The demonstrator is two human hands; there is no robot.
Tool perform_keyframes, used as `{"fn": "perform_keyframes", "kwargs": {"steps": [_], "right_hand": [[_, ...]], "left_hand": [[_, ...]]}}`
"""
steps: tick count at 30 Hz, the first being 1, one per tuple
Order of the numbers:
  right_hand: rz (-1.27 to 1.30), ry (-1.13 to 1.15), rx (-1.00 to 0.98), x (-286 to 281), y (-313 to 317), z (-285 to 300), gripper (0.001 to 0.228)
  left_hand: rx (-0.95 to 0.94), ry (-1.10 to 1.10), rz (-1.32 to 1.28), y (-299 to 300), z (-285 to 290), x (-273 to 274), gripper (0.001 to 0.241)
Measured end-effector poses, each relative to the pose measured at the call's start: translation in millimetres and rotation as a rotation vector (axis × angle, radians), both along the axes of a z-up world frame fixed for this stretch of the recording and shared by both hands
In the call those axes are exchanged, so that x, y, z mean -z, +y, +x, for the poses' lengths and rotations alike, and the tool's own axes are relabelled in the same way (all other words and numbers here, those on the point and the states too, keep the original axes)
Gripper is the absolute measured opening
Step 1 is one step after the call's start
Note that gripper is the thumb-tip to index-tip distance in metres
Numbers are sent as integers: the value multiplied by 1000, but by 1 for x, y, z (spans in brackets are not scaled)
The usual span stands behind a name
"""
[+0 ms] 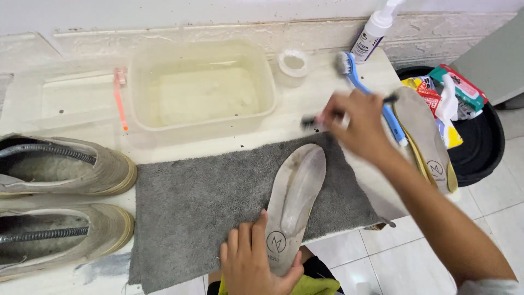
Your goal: The person scrubs a shoe insole with a brush and cleaning solution, then wipes it with a cloth. They repeat the scrubbing process on the same insole.
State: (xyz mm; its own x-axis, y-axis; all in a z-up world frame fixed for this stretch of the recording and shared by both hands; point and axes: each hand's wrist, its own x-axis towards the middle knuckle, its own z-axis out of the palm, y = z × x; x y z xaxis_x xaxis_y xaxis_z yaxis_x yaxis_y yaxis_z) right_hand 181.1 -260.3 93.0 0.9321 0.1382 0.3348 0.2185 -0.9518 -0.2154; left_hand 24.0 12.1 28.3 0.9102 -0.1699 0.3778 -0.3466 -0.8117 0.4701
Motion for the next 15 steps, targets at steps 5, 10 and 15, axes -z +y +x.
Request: {"fn": "perform_keyframes", "kwargs": {"steps": [5,10,15], "right_hand": [[-39,69,-60,4,25,-41,28],[-118,13,-20,18,13,-29,35],[42,32,-427,3,73,-57,35]], "left_hand": [[11,-3,10,-1,1,0,81],[19,-16,6,-1,2,-3,79],[-3,-33,25,-3,1,-1,76]]}}
